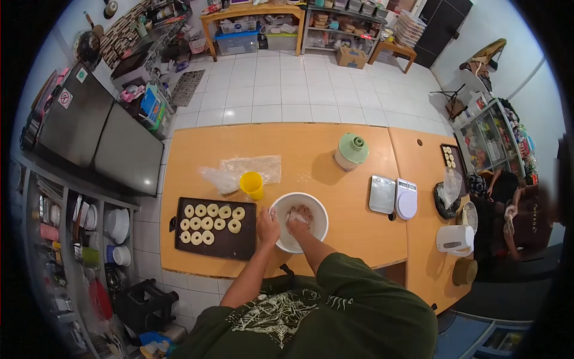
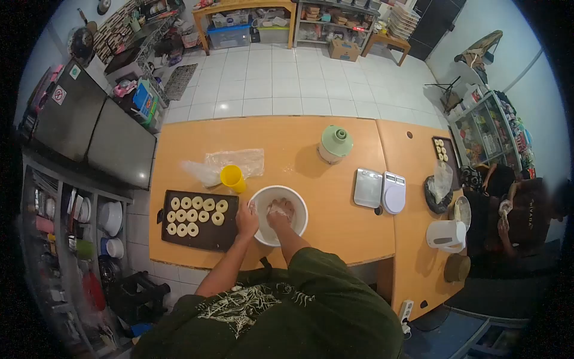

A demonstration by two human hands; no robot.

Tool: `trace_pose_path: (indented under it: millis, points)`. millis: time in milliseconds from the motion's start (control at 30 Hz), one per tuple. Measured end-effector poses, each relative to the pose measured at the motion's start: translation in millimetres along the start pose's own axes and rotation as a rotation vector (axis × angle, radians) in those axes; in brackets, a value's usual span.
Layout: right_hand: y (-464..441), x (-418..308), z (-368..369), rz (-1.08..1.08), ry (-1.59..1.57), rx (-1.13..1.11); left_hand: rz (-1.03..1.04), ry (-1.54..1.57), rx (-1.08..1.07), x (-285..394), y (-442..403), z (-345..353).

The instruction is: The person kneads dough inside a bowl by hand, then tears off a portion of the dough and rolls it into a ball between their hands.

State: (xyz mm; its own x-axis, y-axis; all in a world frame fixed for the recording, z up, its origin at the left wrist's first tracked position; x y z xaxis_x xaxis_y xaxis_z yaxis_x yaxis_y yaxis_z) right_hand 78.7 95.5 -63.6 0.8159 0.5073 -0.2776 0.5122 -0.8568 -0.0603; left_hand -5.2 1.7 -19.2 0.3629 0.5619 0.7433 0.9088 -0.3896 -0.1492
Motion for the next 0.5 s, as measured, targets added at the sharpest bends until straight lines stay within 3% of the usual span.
trace_pose_path:
  millis: [133, 367, 433, 500]
  points:
    - [-5, -1, 10, -0.155, 0.085, -0.066, -0.014, -0.032, -0.038, 0, -2, 0]
    - [-10, -10, 10, -0.24, 0.058, -0.031, -0.021, -0.007, -0.063, 1, -2, -1]
    - [-16, -16, 3, -0.273, 0.093, -0.175, -0.013, -0.008, -0.014, 3, -2, -1]
    - [-17, -16, -1, -0.309, 0.072, -0.14, -0.02, -0.033, -0.018, 4, -3, -3]
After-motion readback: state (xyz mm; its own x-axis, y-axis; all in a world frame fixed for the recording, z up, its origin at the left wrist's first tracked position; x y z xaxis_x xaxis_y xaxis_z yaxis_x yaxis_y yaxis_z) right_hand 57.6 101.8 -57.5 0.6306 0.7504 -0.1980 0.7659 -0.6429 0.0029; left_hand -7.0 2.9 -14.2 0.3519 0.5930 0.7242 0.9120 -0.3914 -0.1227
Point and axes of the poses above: each hand's wrist, its own y-axis away from the middle knuckle, its own z-axis out of the palm, x = y × z, the point moved 2 cm from there along -y, towards the middle knuckle, and after that the axes turned 12 degrees about x, right-handed, at the moved point
